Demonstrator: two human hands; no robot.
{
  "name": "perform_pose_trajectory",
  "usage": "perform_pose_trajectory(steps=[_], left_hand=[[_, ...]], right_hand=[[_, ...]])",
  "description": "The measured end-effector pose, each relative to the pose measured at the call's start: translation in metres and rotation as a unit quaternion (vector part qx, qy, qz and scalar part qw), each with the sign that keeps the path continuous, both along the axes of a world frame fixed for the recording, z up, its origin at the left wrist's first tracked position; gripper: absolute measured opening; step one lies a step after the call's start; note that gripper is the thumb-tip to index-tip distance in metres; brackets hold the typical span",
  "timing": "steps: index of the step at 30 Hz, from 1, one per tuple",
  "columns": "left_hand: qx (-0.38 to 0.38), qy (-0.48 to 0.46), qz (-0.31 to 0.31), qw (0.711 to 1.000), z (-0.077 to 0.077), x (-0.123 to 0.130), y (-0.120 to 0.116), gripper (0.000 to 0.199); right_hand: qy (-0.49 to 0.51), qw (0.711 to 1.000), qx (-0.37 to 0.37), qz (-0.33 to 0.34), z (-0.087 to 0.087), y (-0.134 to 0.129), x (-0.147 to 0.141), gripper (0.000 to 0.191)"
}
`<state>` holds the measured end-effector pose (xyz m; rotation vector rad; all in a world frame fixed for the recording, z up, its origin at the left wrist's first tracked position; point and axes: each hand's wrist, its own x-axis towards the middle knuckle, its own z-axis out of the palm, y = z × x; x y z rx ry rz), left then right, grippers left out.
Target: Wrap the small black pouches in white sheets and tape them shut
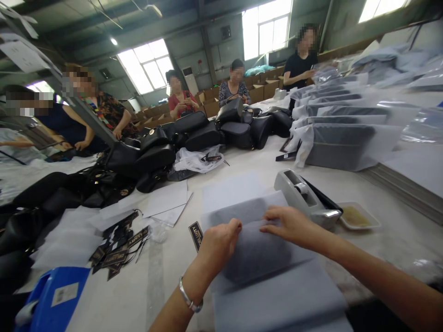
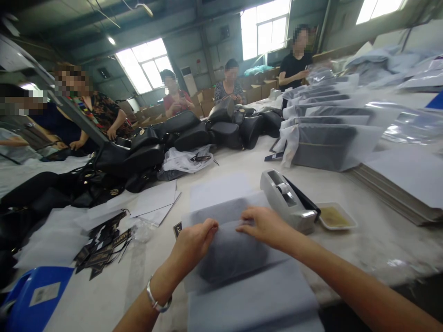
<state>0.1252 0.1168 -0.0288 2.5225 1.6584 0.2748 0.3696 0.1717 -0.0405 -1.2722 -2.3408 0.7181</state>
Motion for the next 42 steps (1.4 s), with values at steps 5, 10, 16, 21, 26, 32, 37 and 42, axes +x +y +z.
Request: perform_pose_trajectory(steps=[5,10,16,21,26,32,37,42], left_hand=[[-0.015,-0.052,0.004,0.999,0.002,-0.002,-0.002,0.032],[0.0,-0.065,0.034,0.997,-0.005,-0.002,-0.003,0.03],[0.004,-0.079,0.087,0.993,-0.018,-0.006,0.003,0.026],[0.004,-0.054,0.116,0.992,-0.013,0.0,0.0,0.007],[0.012,-0.055,0.121,0.991,-0.008,0.0,0.002,0.004],[0.109,-0.015,0.132,0.985,-0.009,0.008,-0.002,0.004],[0.28,-0.052,0.066,0.956,-0.033,0.031,-0.021,0.023],[0.251,-0.023,-0.003,0.968,-0.066,0.046,-0.036,0.03]], right_hand=[[0.036,0.992,0.114,0.037,-0.028,0.002,-0.001,0.021],[0.067,0.972,0.22,0.038,-0.071,0.009,0.007,0.018],[0.1,0.959,0.263,0.011,-0.084,0.02,0.006,0.029],[0.088,0.974,0.207,0.005,-0.065,0.013,-0.001,0.02],[0.106,0.979,0.174,-0.012,-0.057,0.01,-0.004,0.012],[0.114,0.981,0.154,-0.027,-0.053,0.01,-0.008,0.011],[0.102,0.983,0.146,-0.031,-0.055,0.01,-0.008,0.012],[0.098,0.983,0.153,-0.031,-0.054,0.01,-0.009,0.01]])
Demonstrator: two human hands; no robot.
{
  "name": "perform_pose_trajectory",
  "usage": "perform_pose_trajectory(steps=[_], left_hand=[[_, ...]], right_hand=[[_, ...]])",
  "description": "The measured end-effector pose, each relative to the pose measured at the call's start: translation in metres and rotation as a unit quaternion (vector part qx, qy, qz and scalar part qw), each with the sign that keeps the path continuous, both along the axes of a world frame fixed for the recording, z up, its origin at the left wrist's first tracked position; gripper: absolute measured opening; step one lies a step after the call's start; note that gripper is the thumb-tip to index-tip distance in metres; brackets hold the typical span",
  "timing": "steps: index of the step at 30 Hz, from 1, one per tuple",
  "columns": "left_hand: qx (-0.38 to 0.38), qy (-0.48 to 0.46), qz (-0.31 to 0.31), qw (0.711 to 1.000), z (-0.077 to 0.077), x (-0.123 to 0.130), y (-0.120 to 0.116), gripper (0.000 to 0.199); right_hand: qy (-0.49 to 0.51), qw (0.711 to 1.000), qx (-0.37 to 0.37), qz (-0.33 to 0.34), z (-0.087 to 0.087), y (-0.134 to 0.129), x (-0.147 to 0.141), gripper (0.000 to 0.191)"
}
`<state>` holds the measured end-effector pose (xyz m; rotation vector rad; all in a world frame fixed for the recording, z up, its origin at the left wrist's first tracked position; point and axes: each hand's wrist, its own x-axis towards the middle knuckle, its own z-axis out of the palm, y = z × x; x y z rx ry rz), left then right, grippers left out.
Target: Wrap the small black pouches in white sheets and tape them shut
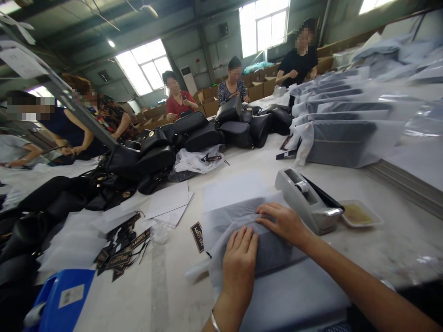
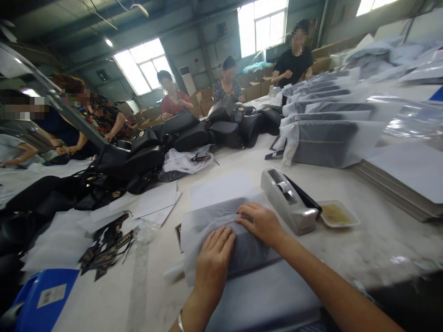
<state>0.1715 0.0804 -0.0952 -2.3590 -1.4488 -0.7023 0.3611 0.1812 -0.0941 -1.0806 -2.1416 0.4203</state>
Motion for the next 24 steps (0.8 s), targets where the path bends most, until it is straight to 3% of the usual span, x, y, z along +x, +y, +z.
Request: perform_pose_trajectory(steps=[3,10,14,16,19,24], left_hand=[[-0.001,0.02,0.017,1.0,0.0,0.001,-0.003,0.033],[-0.037,-0.027,0.147,0.988,0.04,-0.021,0.003,0.059],[-0.11,-0.037,0.1,0.988,0.044,-0.036,0.01,0.035],[-0.121,-0.041,0.071,0.989,0.042,-0.04,0.013,0.019],[-0.112,-0.046,0.027,0.992,0.039,-0.044,0.018,0.011],[-0.116,-0.041,-0.014,0.992,0.044,-0.048,0.023,0.005]], right_hand=[[0.0,1.0,0.016,0.005,0.002,0.0,0.0,0.01],[0.002,0.998,0.062,0.014,-0.001,-0.005,0.002,0.011],[-0.001,0.993,0.116,0.015,-0.003,-0.009,0.005,0.007],[0.001,0.987,0.158,0.011,-0.001,-0.011,0.005,0.004],[0.008,0.979,0.202,0.008,0.001,-0.011,0.005,0.004],[0.015,0.987,0.158,0.011,-0.004,-0.006,0.005,0.009]])
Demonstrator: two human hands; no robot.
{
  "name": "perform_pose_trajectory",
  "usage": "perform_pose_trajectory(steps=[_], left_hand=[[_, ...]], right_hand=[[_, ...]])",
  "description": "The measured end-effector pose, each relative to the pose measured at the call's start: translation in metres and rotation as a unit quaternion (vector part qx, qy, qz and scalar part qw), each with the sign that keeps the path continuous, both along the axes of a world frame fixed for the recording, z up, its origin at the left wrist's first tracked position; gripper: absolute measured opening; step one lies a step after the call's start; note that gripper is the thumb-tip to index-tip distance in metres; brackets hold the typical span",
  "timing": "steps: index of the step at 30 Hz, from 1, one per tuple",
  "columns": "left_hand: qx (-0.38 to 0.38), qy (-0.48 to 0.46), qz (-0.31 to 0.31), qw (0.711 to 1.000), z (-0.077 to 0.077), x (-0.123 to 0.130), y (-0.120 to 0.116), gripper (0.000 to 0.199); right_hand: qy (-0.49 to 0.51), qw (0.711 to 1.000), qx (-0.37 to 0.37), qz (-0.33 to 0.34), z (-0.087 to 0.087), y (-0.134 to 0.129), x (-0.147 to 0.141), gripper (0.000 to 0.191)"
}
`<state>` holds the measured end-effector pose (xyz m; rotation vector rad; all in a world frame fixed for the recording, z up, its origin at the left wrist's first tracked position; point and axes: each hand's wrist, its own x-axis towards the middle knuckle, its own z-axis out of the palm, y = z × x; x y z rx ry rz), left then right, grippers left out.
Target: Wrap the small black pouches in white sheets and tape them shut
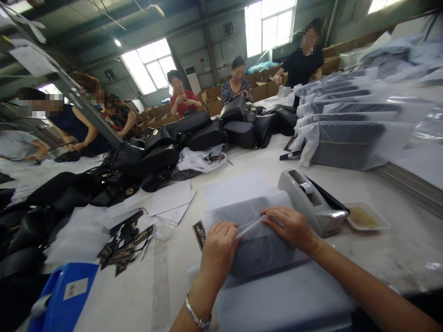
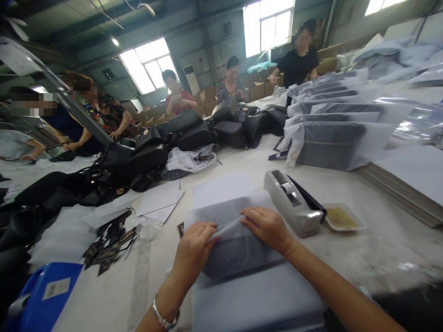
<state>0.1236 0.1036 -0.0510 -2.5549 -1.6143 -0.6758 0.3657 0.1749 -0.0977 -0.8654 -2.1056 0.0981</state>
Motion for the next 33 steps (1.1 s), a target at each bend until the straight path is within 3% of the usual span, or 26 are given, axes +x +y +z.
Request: perform_pose_trajectory(steps=[4,8,12,16,22,28,31,33], left_hand=[[0.026,0.02,-0.019,0.999,-0.001,-0.003,0.0,0.006],[0.066,0.019,-0.027,0.997,-0.005,-0.005,-0.002,0.015],[0.053,0.006,0.034,0.998,-0.006,-0.004,-0.001,0.021],[0.027,-0.008,0.1,0.995,-0.007,-0.001,0.002,0.008],[0.013,0.007,0.167,0.986,-0.01,-0.001,0.006,0.023],[0.075,0.039,0.16,0.984,0.002,-0.005,0.014,0.031],[0.125,0.036,0.175,0.976,0.005,0.004,0.007,0.033],[0.149,0.023,0.126,0.981,-0.001,0.018,-0.002,0.03]], right_hand=[[-0.008,0.997,-0.075,0.004,-0.004,0.0,0.0,0.015],[-0.004,0.996,-0.09,0.004,-0.004,0.001,0.001,0.017],[-0.004,0.996,-0.084,-0.001,-0.003,0.004,0.0,0.014],[-0.014,0.996,-0.086,-0.002,-0.002,0.004,-0.004,0.012],[-0.017,0.995,-0.09,-0.026,-0.003,0.006,-0.008,0.015],[-0.017,0.993,-0.114,-0.036,-0.001,0.009,-0.009,0.016],[-0.015,0.992,-0.121,-0.037,-0.001,0.009,-0.009,0.016],[-0.017,0.992,-0.122,-0.04,-0.001,0.008,-0.009,0.016]])
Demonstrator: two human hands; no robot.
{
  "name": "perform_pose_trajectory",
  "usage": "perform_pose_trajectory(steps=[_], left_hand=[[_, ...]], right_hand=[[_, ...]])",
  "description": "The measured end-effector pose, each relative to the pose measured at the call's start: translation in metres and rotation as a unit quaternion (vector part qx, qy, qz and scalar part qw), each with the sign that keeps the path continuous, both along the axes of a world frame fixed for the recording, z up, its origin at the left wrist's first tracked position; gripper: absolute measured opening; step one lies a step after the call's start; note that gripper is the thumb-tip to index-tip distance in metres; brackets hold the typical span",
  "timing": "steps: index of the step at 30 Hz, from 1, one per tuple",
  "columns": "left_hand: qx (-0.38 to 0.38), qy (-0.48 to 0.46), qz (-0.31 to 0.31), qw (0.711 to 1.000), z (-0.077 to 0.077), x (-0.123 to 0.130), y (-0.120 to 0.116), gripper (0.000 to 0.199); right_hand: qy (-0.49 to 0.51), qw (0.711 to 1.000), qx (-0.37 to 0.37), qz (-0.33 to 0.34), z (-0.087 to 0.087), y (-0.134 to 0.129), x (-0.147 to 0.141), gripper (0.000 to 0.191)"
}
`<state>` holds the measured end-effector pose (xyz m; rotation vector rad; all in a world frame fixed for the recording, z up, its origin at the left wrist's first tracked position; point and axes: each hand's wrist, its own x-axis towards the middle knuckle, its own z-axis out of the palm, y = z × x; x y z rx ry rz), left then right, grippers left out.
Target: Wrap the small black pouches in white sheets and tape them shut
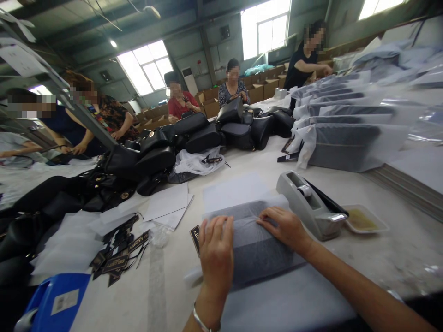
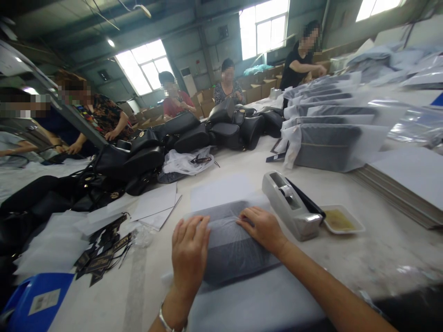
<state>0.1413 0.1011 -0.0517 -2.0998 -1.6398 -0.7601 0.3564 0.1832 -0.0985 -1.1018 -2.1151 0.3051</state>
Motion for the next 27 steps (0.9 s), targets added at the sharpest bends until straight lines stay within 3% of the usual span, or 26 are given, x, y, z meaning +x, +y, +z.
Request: perform_pose_trajectory(steps=[2,4,7,10,14,17,19,22,25,27], left_hand=[[-0.023,0.001,-0.078,0.997,-0.011,0.017,-0.01,0.027],[-0.07,0.011,-0.106,0.992,-0.022,0.031,-0.017,0.03],[-0.118,0.032,-0.068,0.99,-0.033,0.041,-0.02,0.039],[-0.139,0.036,-0.053,0.988,-0.033,0.041,-0.018,0.039],[-0.152,0.036,-0.052,0.986,-0.03,0.039,-0.018,0.037],[-0.152,0.03,-0.059,0.986,-0.029,0.038,-0.019,0.035],[-0.148,0.023,-0.062,0.987,-0.03,0.038,-0.018,0.034],[-0.136,0.017,-0.065,0.988,-0.033,0.037,-0.017,0.034],[-0.13,0.017,-0.069,0.989,-0.036,0.036,-0.016,0.034],[-0.129,0.017,-0.071,0.989,-0.037,0.035,-0.016,0.034]], right_hand=[[-0.006,1.0,0.004,-0.004,0.0,0.0,0.0,0.016],[-0.022,1.0,0.008,-0.015,0.0,0.002,-0.001,0.016],[-0.064,0.997,0.019,-0.046,0.003,0.005,0.001,0.017],[-0.091,0.991,0.05,-0.081,0.014,0.005,0.012,0.01],[-0.065,0.979,0.112,-0.159,0.031,-0.005,0.057,0.025],[-0.036,0.957,0.125,-0.26,0.032,-0.012,0.103,0.024],[-0.02,0.945,0.1,-0.31,0.025,-0.012,0.131,0.025],[0.017,0.949,-0.01,-0.314,0.011,-0.008,0.154,0.03],[0.095,0.947,-0.137,-0.276,0.006,-0.004,0.153,0.032],[0.166,0.93,-0.189,-0.27,0.011,-0.005,0.145,0.03]])
